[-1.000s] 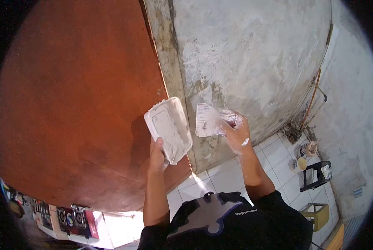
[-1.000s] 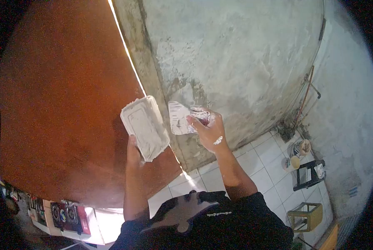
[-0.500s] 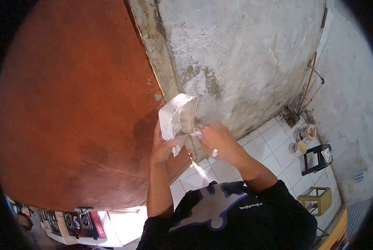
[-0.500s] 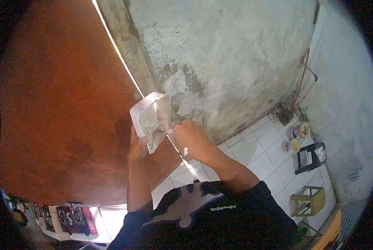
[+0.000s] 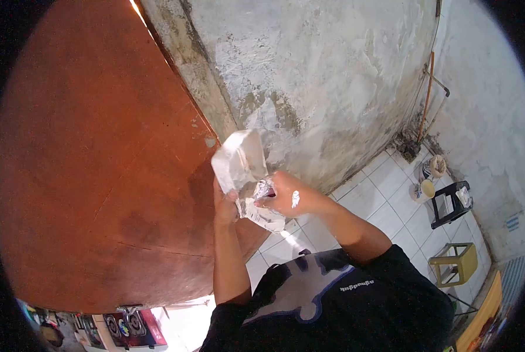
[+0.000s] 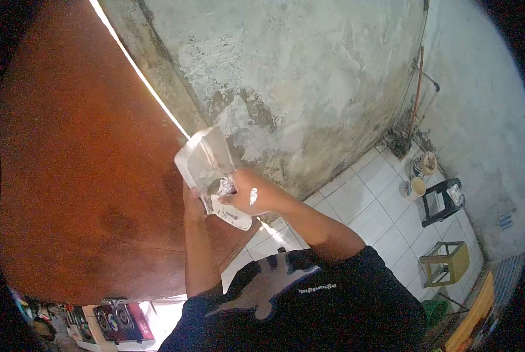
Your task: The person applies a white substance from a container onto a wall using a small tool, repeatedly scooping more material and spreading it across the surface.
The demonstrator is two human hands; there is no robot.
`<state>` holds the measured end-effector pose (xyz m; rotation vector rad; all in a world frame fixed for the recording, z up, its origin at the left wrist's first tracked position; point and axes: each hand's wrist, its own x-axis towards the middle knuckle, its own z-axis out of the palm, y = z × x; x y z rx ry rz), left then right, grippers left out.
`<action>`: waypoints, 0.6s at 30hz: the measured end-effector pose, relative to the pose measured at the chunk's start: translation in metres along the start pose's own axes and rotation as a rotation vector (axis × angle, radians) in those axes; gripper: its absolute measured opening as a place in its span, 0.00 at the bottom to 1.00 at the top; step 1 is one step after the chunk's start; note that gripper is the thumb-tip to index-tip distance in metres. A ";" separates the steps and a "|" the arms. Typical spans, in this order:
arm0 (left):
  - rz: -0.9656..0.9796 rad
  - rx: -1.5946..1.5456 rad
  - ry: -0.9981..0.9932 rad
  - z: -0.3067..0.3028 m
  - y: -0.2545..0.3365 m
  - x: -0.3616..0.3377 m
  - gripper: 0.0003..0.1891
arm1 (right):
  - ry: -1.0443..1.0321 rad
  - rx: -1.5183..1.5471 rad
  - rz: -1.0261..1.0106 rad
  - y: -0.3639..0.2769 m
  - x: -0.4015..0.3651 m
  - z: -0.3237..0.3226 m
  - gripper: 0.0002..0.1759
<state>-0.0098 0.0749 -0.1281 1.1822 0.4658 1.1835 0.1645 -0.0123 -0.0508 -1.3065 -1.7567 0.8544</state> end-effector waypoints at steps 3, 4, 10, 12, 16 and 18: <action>0.050 -0.069 0.031 -0.011 -0.017 0.007 0.46 | -0.161 0.222 0.227 0.005 -0.001 -0.015 0.11; 0.053 -0.107 0.061 -0.012 -0.021 0.009 0.42 | -0.162 0.218 0.224 0.015 -0.003 -0.013 0.11; 0.009 -0.259 0.290 0.036 0.001 0.016 0.33 | 0.221 1.131 0.275 0.052 -0.013 -0.012 0.10; -0.004 -0.306 0.282 0.051 0.007 0.016 0.34 | 0.344 1.134 0.265 0.052 -0.017 -0.010 0.10; 0.000 -0.323 0.312 0.065 0.004 0.018 0.34 | 0.556 1.190 0.174 0.059 -0.029 -0.005 0.11; -0.004 -0.328 0.303 0.068 0.000 0.020 0.35 | 0.558 1.234 0.158 0.058 -0.033 -0.006 0.11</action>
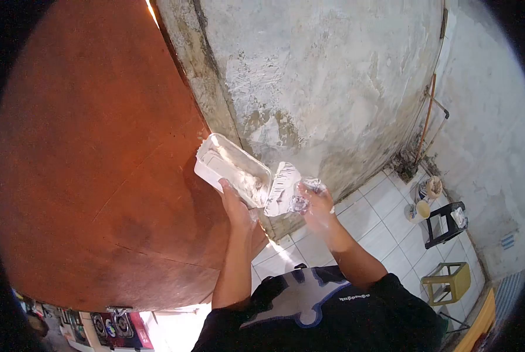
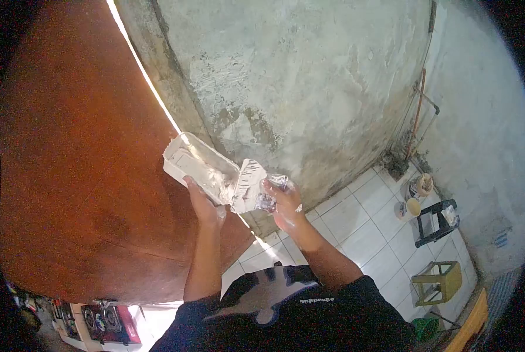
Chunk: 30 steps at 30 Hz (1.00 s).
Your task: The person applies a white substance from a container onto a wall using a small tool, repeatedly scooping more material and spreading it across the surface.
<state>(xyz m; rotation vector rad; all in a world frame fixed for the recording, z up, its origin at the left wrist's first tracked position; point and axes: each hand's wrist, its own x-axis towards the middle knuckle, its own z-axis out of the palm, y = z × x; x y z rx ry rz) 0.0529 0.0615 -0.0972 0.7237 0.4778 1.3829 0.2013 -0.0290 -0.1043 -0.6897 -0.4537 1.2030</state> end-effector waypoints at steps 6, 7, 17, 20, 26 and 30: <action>0.184 0.148 0.056 0.001 -0.023 0.005 0.34 | 0.035 0.127 -0.059 -0.002 -0.014 0.003 0.11; 0.207 0.154 0.101 0.000 -0.025 0.005 0.33 | 0.044 0.142 -0.074 -0.001 -0.013 0.002 0.10; 0.049 0.157 -0.274 -0.026 -0.018 0.001 0.37 | -0.159 -1.263 -0.265 -0.095 -0.016 0.022 0.16; -0.035 0.189 -0.497 -0.035 -0.012 0.001 0.36 | -0.144 -1.603 -0.376 -0.087 -0.010 0.022 0.17; -0.016 0.364 -0.490 -0.029 -0.013 -0.007 0.37 | -0.336 -1.752 -0.325 -0.071 -0.004 0.027 0.17; -0.061 0.358 -0.451 -0.030 -0.011 -0.011 0.38 | -0.444 -1.733 -0.282 -0.064 0.000 0.029 0.17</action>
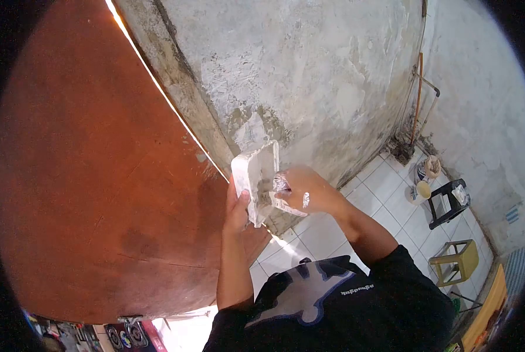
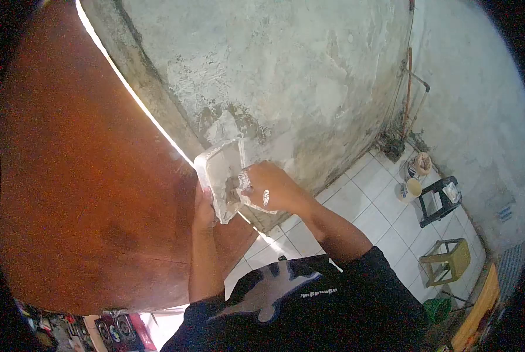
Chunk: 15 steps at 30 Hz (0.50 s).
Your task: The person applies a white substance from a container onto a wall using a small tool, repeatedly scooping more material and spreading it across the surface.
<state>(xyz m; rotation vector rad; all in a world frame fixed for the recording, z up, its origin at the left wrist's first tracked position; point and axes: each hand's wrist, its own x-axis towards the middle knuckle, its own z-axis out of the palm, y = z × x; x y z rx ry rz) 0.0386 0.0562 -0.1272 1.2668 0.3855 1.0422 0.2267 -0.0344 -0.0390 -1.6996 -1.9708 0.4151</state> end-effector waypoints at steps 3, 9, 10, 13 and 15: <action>0.001 0.021 -0.015 -0.001 0.000 -0.004 0.38 | -0.005 0.073 -0.060 0.006 0.007 0.014 0.15; -0.064 0.014 0.073 0.000 0.006 -0.013 0.38 | -0.174 0.328 -0.156 -0.002 0.013 0.017 0.12; -0.064 -0.020 0.100 -0.003 0.003 -0.015 0.36 | -0.205 0.436 -0.156 -0.003 0.013 0.016 0.12; -0.078 -0.081 0.186 -0.009 -0.005 -0.016 0.31 | -0.241 0.458 -0.124 0.003 0.013 0.019 0.13; -0.096 -0.112 0.248 -0.008 -0.009 -0.017 0.28 | -0.268 0.512 -0.090 0.007 0.013 0.019 0.13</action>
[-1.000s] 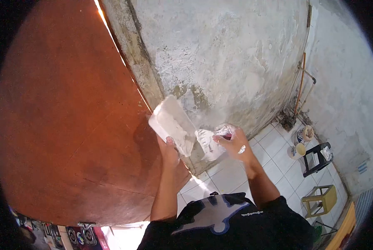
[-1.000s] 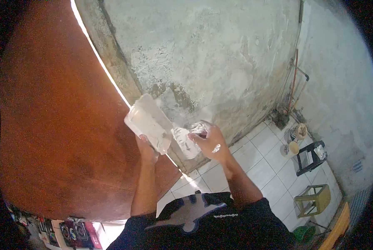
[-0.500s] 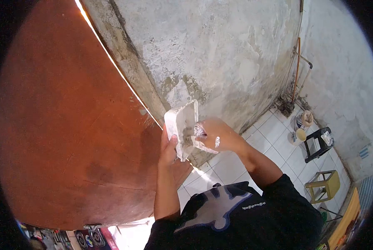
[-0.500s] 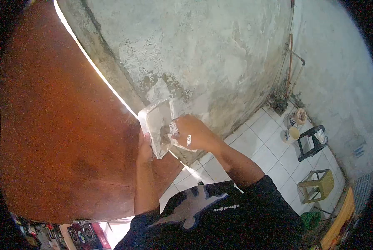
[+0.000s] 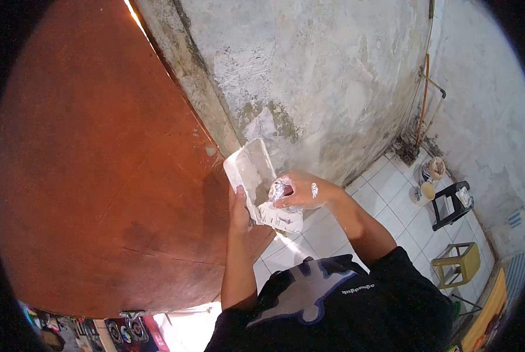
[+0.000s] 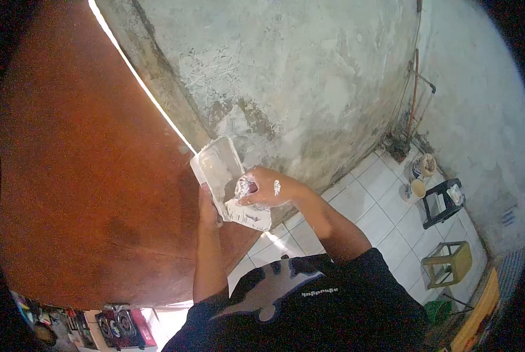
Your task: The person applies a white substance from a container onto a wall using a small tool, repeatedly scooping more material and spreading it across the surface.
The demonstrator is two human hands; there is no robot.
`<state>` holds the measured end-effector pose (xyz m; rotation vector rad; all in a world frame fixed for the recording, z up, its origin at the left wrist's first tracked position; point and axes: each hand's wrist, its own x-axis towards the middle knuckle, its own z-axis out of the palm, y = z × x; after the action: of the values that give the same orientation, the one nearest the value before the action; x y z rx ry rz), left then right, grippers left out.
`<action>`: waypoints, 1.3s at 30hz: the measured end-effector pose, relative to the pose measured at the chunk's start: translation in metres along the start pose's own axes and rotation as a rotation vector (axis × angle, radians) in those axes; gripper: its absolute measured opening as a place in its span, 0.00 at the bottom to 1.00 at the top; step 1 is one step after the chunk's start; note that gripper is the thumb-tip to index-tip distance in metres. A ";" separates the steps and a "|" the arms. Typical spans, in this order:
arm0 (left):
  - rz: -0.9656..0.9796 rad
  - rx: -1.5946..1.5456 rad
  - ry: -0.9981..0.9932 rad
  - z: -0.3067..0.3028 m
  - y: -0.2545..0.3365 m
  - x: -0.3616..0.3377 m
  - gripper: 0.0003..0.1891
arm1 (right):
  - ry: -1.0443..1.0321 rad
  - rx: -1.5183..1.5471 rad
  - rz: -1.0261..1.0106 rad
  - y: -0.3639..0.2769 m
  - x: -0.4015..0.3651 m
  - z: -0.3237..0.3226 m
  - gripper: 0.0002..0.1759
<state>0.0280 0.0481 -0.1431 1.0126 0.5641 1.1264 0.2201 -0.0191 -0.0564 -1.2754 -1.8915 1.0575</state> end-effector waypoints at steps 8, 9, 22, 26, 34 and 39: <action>-0.152 -0.137 0.067 -0.003 -0.012 0.000 0.26 | 0.011 0.707 0.175 0.039 -0.005 0.004 0.15; -0.146 -0.141 0.069 0.001 -0.008 -0.003 0.26 | 0.062 0.765 0.196 0.041 -0.006 0.003 0.15; 0.054 -0.273 0.101 0.010 0.030 -0.017 0.32 | 1.035 0.961 0.070 0.062 0.011 -0.015 0.09; 0.092 -0.249 0.179 0.005 0.045 -0.024 0.32 | 1.363 0.163 -0.083 0.116 0.058 -0.003 0.11; 0.097 -0.173 0.182 0.000 0.058 -0.026 0.31 | 1.079 -0.786 -0.022 0.139 0.092 0.044 0.28; 0.080 -0.230 0.125 0.003 0.055 -0.027 0.31 | 0.901 -0.609 0.142 0.153 0.041 0.025 0.25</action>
<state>-0.0053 0.0262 -0.0964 0.7756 0.4829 1.3006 0.2532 0.0451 -0.1994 -1.8206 -1.4195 -0.1299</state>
